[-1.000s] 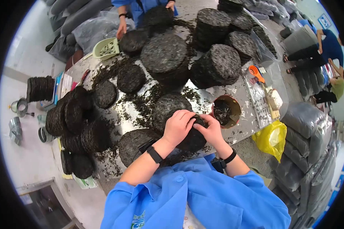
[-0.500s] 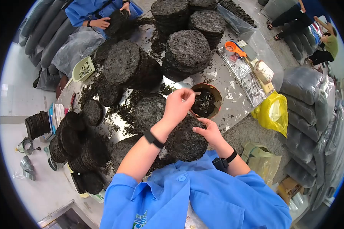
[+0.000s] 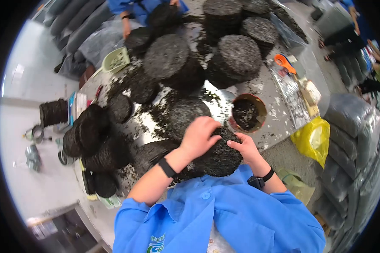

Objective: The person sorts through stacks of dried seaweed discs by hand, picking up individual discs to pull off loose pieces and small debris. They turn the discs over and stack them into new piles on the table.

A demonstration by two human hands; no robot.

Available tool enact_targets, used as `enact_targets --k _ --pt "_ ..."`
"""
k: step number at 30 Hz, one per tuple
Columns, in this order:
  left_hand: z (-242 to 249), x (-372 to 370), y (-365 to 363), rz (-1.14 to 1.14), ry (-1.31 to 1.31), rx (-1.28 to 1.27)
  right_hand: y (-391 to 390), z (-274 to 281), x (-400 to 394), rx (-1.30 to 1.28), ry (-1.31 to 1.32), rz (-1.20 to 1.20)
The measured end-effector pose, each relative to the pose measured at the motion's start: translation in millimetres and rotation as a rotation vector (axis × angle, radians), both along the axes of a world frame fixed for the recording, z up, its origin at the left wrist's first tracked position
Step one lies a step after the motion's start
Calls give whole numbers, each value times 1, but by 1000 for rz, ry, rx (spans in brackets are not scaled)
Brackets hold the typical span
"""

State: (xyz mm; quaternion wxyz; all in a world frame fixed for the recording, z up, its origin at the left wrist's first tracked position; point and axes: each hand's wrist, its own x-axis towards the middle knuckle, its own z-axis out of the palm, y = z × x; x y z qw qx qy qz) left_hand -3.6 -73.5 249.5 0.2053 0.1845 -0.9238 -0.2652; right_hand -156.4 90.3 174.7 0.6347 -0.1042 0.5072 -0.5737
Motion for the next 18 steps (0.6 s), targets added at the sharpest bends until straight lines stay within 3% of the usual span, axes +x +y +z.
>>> enact_targets --k 2,6,9,11,13,14,16,18 --pt "-19 19 2 -107 -18 -90 -18 9 12 -33 29 99" --pt "-1 54 6 124 -8 -88 -46 28 31 -42 158 196" --pt "78 110 17 467 187 350 -68 52 44 -255 816 48" --pt "89 179 17 722 294 209 -83 78 57 -580 1250 24" --pt "50 262 23 1118 282 393 -100 77 74 -854 1431 182" --pt "34 291 30 1228 110 373 -105 65 82 -952 1513 307" --pt "-13 325 58 1315 -257 240 -117 15 102 -895 1566 716" --pt "-33 326 81 1246 -312 210 -101 -1 120 -930 1400 695"
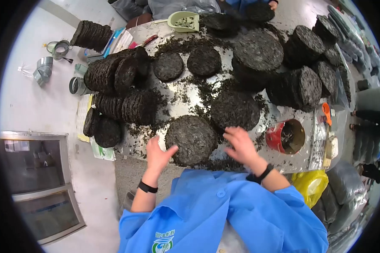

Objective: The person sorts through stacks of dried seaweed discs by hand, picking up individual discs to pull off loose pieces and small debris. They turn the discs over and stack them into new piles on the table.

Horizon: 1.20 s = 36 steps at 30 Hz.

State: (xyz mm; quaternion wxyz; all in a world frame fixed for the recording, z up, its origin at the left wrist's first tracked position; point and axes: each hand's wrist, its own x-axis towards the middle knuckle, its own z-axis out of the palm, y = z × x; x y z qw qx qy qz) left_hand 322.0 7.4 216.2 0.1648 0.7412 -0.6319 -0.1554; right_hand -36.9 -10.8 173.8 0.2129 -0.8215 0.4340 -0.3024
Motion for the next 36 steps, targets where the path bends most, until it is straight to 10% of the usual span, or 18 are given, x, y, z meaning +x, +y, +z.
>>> enact_targets --k 8,12,14,17,20,21,24,29,32,34,36 --pt "-6 -27 6 20 233 20 8 16 101 92 224 283" --pt "14 -13 0 215 1634 247 10 31 94 200 95 244" --pt "8 -17 0 124 1618 204 5 34 89 211 -194 191" --pt "-28 -25 3 36 137 -165 3 39 69 139 -323 -237" --pt "-14 -37 1 -2 95 114 -7 13 33 320 -870 -674" --pt "-17 -35 1 -10 104 105 -11 2 22 585 -1338 -705" --pt "-17 -36 -1 -38 11 77 -17 1 5 662 -1592 -631" --pt "-10 -40 -3 -48 59 46 -20 -11 -9 625 -1606 -709" --pt "-4 -38 -4 -41 83 45 -20 -35 -32 851 -1251 -935" --pt "-8 -32 -5 -2 143 37 -4 -55 -37 426 -647 -1022" --pt "-6 -23 -13 128 484 134 15 -19 -20 399 -486 -716"
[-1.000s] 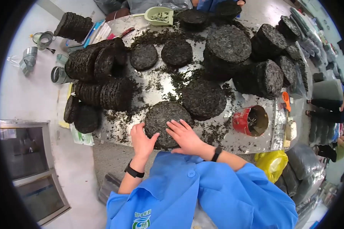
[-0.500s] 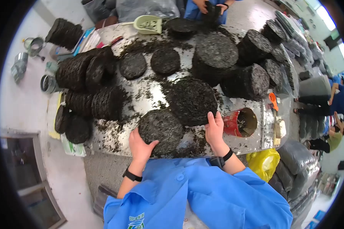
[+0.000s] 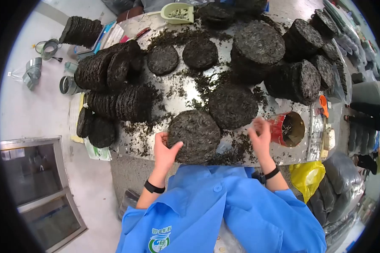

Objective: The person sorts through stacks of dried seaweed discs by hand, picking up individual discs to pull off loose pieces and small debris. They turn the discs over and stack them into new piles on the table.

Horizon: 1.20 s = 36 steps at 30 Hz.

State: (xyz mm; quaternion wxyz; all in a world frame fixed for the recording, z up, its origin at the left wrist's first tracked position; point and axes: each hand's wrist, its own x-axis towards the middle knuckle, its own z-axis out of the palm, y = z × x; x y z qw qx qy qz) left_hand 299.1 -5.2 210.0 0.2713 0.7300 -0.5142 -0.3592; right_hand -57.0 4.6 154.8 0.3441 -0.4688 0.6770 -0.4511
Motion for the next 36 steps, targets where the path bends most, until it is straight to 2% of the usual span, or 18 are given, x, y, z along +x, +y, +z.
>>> enact_targets --k 1,2,3,4,6,8,10,11,12,13,15,17,20,24,26,29,31,36 --pt "2 5 2 112 338 107 5 32 22 18 27 189" --pt "1 7 4 114 331 117 2 59 40 -166 230 479" --pt "0 6 3 231 538 149 -5 73 56 -260 238 765" --pt "-2 1 -2 344 754 173 -3 67 74 -242 312 914" --pt "7 -2 -10 386 861 188 -8 52 87 -357 500 989" --pt "13 3 -12 358 1041 127 -16 41 75 -472 401 819" --pt "-3 12 -7 295 893 44 -10 59 71 -268 -14 449" --pt "-14 10 -4 40 220 -119 2 49 66 131 -182 186" --pt "-23 5 -1 -211 -454 -272 -7 47 63 -23 -613 56" --pt "-29 -1 2 -265 -574 -257 -11 41 55 -11 -656 13" --pt "-30 -6 5 -224 -508 -173 -22 35 43 -17 -690 -35" --pt "-29 -11 3 -202 -487 -117 -27 34 36 -9 -918 -144" --pt "-23 -13 4 -177 -557 -170 -28 23 18 67 -935 -181" --pt "-10 -7 -2 -271 -543 -107 -28 37 -16 -107 -923 -404" --pt "-17 -7 -2 -232 -550 -108 -12 14 -57 -84 -753 -349" --pt "-19 -8 -4 -183 -539 -51 0 37 -75 -197 -624 -432" --pt "-21 -10 -1 -181 -525 33 9 34 -80 -157 -641 -416" --pt "-20 -7 2 -159 -462 -114 -16 12 -42 41 -861 -255"
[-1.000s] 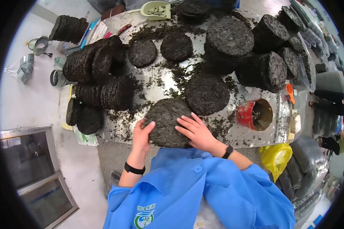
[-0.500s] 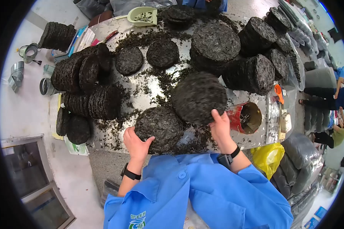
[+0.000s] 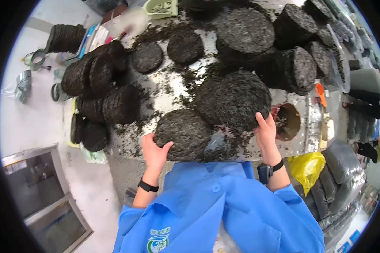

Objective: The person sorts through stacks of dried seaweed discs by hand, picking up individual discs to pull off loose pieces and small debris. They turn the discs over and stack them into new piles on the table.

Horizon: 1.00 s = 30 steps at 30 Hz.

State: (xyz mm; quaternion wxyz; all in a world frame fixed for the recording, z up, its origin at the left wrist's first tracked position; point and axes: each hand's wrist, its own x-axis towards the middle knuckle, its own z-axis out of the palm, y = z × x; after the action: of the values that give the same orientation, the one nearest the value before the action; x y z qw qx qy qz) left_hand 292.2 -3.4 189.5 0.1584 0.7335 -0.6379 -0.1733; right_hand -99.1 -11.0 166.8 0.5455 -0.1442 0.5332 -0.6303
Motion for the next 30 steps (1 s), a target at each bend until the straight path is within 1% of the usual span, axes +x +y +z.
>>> enact_targets --k 1,2,4,5,6,7,8,9,10,11,12,14,15,16,17,18,20,21,22,23,24,25,26,27,28,29,30 --pt "2 2 -3 30 101 -18 -9 -11 5 45 97 87" --pt "9 6 -5 124 173 158 -3 -14 16 49 70 96" --pt "15 19 -12 192 371 337 -5 24 35 0 1279 219" --pt "18 17 -18 199 373 324 -9 50 46 -192 1355 532" --pt "25 11 -20 293 760 373 -5 68 63 -375 1406 853" --pt "33 3 -20 380 1150 424 2 70 85 -579 1404 923" --pt "48 -7 -23 375 1161 434 7 67 100 -782 1398 990" --pt "66 -19 -28 429 1396 451 5 51 103 -812 1320 886" --pt "75 -27 -32 482 1635 461 0 38 103 -845 1241 784" --pt "32 -3 -20 253 1417 299 6 33 104 -622 945 512" --pt "19 -2 -19 126 850 175 19 32 104 -54 791 341" --pt "6 -10 -5 -95 -211 -164 -4 33 89 -113 406 91" --pt "-8 -9 0 -64 -141 -60 -7 27 82 -113 421 82" --pt "-10 -10 3 -74 -127 -68 -11 16 75 -92 227 49" --pt "-12 -10 5 -34 -70 2 -14 7 66 -73 33 17" --pt "-13 -10 5 9 -17 78 -19 7 58 -72 44 9" --pt "-10 -6 8 9 -51 48 -19 5 45 143 49 146" --pt "-8 -1 8 -20 -65 166 -12 -30 37 129 423 100" --pt "-7 3 5 -49 -78 276 -6 -24 40 127 423 100" --pt "-7 5 3 2 -4 281 6 -15 42 43 839 166" --pt "-6 3 3 4 -4 284 17 -2 44 -40 1253 233" --pt "-4 0 5 0 -69 87 20 18 58 -176 1262 406" --pt "-3 -2 6 -10 -134 -109 22 21 73 -359 1295 675" --pt "-11 1 7 -23 -102 -80 13 38 91 -529 1269 950" --pt "-19 6 8 -31 -104 -79 21 25 114 -619 1319 1021" --pt "-27 10 9 -17 -23 32 22 10 130 -633 1327 1067" --pt "-27 12 9 0 55 144 21 5 132 -637 1322 1062"
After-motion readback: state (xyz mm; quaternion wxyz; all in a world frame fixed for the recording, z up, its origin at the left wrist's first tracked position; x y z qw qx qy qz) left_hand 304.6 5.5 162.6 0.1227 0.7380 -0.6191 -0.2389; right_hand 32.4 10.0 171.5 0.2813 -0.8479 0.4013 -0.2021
